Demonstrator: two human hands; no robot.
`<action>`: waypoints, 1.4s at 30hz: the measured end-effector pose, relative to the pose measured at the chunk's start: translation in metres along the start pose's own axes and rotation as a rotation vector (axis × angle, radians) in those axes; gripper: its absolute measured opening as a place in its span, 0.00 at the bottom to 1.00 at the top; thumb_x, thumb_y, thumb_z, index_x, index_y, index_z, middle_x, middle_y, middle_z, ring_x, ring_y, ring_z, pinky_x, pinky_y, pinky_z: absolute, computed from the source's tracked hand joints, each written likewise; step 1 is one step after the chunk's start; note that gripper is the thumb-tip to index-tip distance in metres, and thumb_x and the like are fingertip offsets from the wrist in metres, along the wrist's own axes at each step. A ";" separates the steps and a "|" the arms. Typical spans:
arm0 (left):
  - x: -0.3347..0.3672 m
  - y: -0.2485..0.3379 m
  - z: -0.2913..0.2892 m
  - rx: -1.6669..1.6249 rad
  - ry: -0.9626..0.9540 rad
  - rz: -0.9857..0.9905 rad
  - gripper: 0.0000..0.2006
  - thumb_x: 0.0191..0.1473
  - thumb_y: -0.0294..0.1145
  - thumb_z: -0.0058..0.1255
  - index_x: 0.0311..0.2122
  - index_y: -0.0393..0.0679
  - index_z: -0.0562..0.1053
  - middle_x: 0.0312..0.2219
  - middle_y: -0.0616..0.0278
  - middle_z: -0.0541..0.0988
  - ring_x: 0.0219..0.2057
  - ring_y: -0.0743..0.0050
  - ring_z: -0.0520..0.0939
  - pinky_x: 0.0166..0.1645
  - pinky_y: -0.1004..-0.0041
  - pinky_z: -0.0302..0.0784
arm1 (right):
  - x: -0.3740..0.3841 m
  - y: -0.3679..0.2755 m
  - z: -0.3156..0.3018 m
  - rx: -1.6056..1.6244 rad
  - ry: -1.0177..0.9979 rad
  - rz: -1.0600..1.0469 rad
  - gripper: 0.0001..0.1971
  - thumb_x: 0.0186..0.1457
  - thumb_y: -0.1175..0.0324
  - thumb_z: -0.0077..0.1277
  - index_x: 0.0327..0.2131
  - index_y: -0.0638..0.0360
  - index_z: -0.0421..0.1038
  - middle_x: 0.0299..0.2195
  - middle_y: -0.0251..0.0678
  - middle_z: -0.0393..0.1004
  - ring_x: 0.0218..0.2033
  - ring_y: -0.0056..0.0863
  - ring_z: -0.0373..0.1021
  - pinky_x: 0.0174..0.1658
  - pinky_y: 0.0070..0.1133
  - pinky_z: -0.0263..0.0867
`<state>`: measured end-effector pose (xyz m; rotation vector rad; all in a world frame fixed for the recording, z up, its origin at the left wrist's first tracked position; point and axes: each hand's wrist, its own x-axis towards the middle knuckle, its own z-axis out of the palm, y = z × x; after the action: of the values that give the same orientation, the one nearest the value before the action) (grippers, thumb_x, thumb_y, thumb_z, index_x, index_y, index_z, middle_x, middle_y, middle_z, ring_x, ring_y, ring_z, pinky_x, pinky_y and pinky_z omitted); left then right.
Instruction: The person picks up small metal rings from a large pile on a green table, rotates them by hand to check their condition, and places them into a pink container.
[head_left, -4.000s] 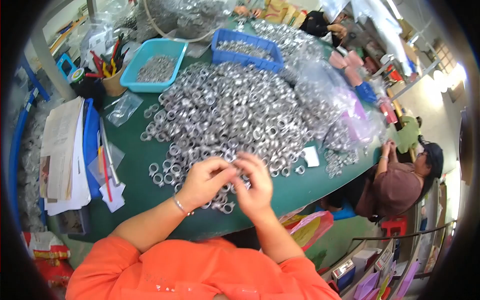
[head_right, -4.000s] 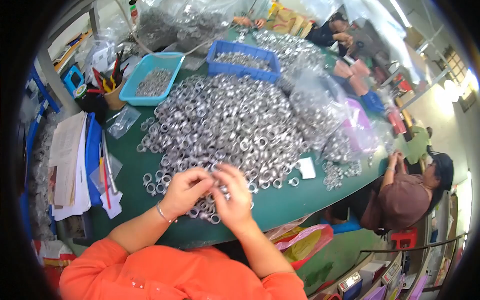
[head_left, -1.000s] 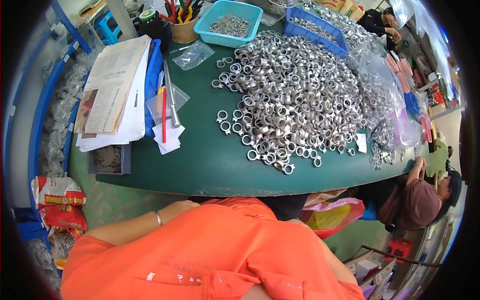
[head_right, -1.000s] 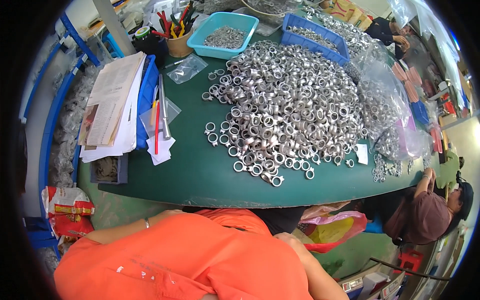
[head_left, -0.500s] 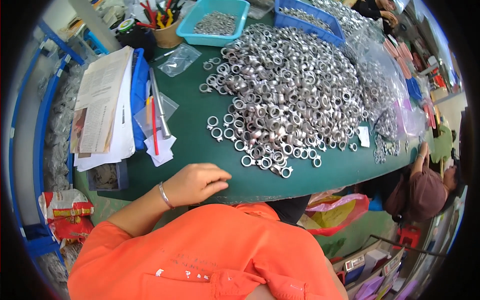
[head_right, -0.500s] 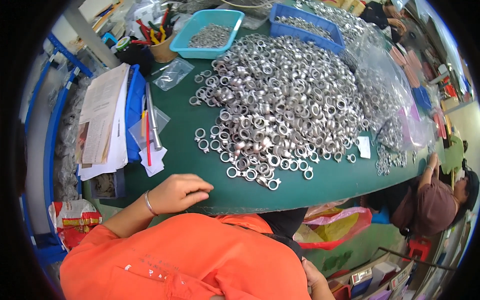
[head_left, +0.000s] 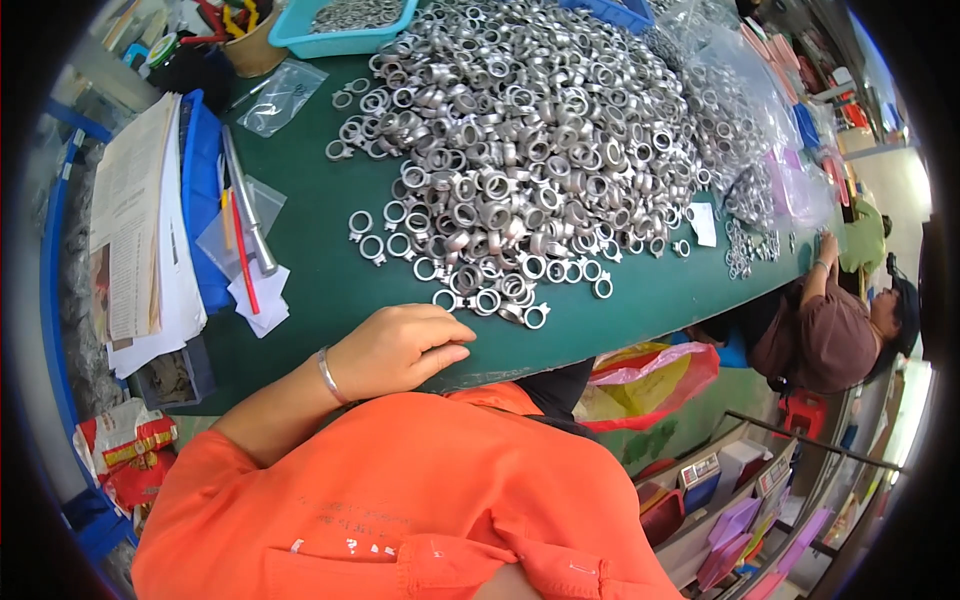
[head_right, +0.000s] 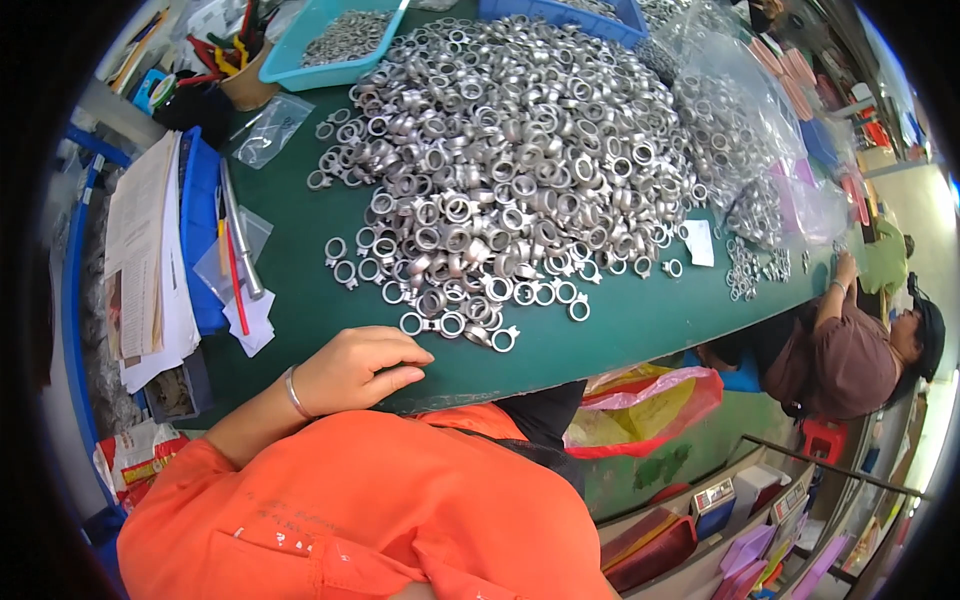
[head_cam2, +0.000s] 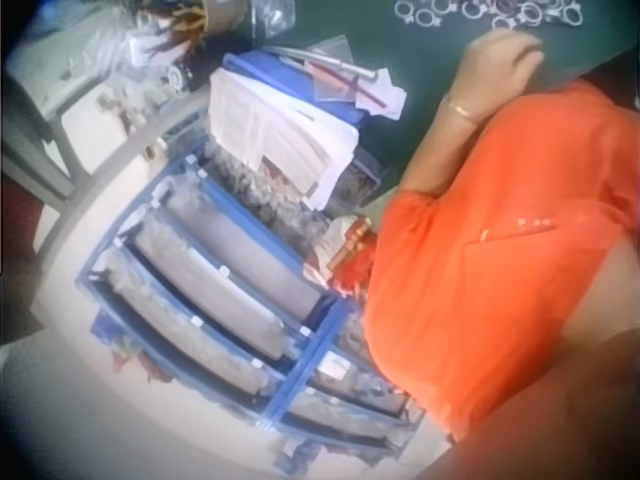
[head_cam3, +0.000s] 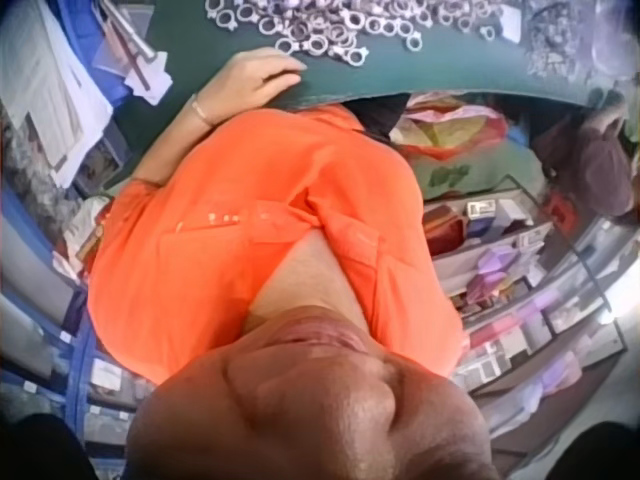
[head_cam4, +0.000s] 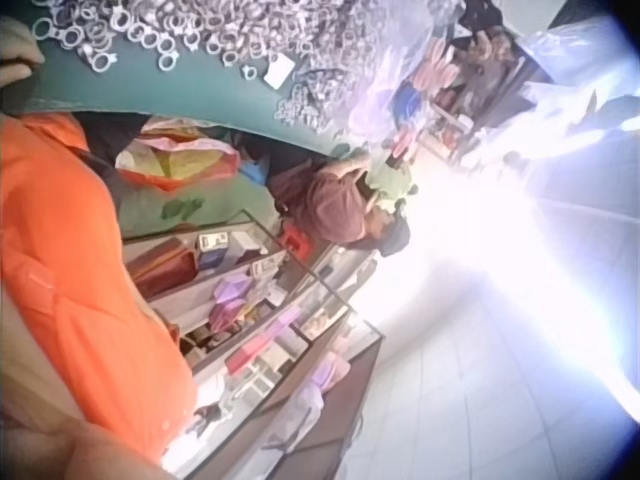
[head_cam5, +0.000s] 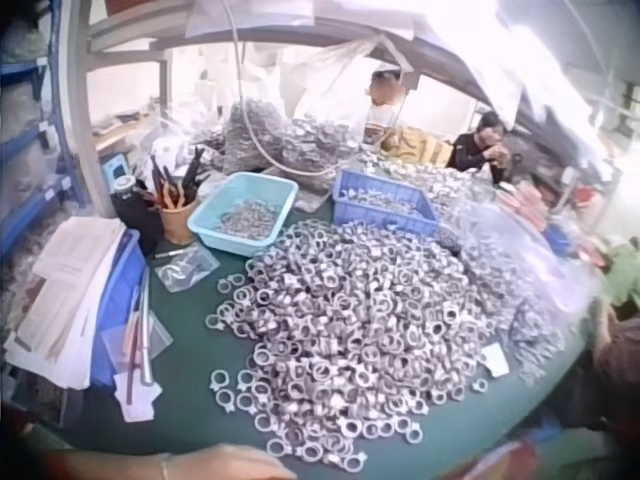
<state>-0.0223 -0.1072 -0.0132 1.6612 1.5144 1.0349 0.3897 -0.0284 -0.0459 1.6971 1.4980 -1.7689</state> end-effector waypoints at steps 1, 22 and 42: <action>0.001 0.000 0.000 -0.002 0.000 0.008 0.07 0.47 0.28 0.51 0.32 0.37 0.73 0.27 0.58 0.76 0.27 0.64 0.76 0.32 0.73 0.72 | -0.002 0.002 0.001 0.001 0.003 0.002 0.19 0.52 0.55 0.44 0.36 0.64 0.67 0.28 0.43 0.71 0.29 0.34 0.69 0.31 0.26 0.64; 0.035 0.002 0.002 0.010 0.050 -0.077 0.06 0.45 0.21 0.51 0.31 0.36 0.75 0.27 0.57 0.77 0.27 0.69 0.78 0.33 0.77 0.73 | 0.036 -0.074 -0.037 -0.457 0.689 -0.573 0.06 0.48 0.73 0.49 0.27 0.66 0.65 0.20 0.44 0.66 0.22 0.36 0.65 0.29 0.25 0.63; 0.080 0.006 0.033 -0.632 0.251 -0.222 0.06 0.48 0.20 0.51 0.33 0.33 0.72 0.30 0.63 0.70 0.26 0.82 0.74 0.27 0.84 0.70 | 0.096 -0.227 0.054 0.109 0.188 -1.401 0.05 0.41 0.79 0.54 0.26 0.62 0.70 0.23 0.35 0.70 0.25 0.28 0.67 0.30 0.20 0.62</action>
<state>0.0111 -0.0269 -0.0141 0.9328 1.2925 1.4460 0.1574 0.0695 -0.0321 0.7157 3.1319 -2.1901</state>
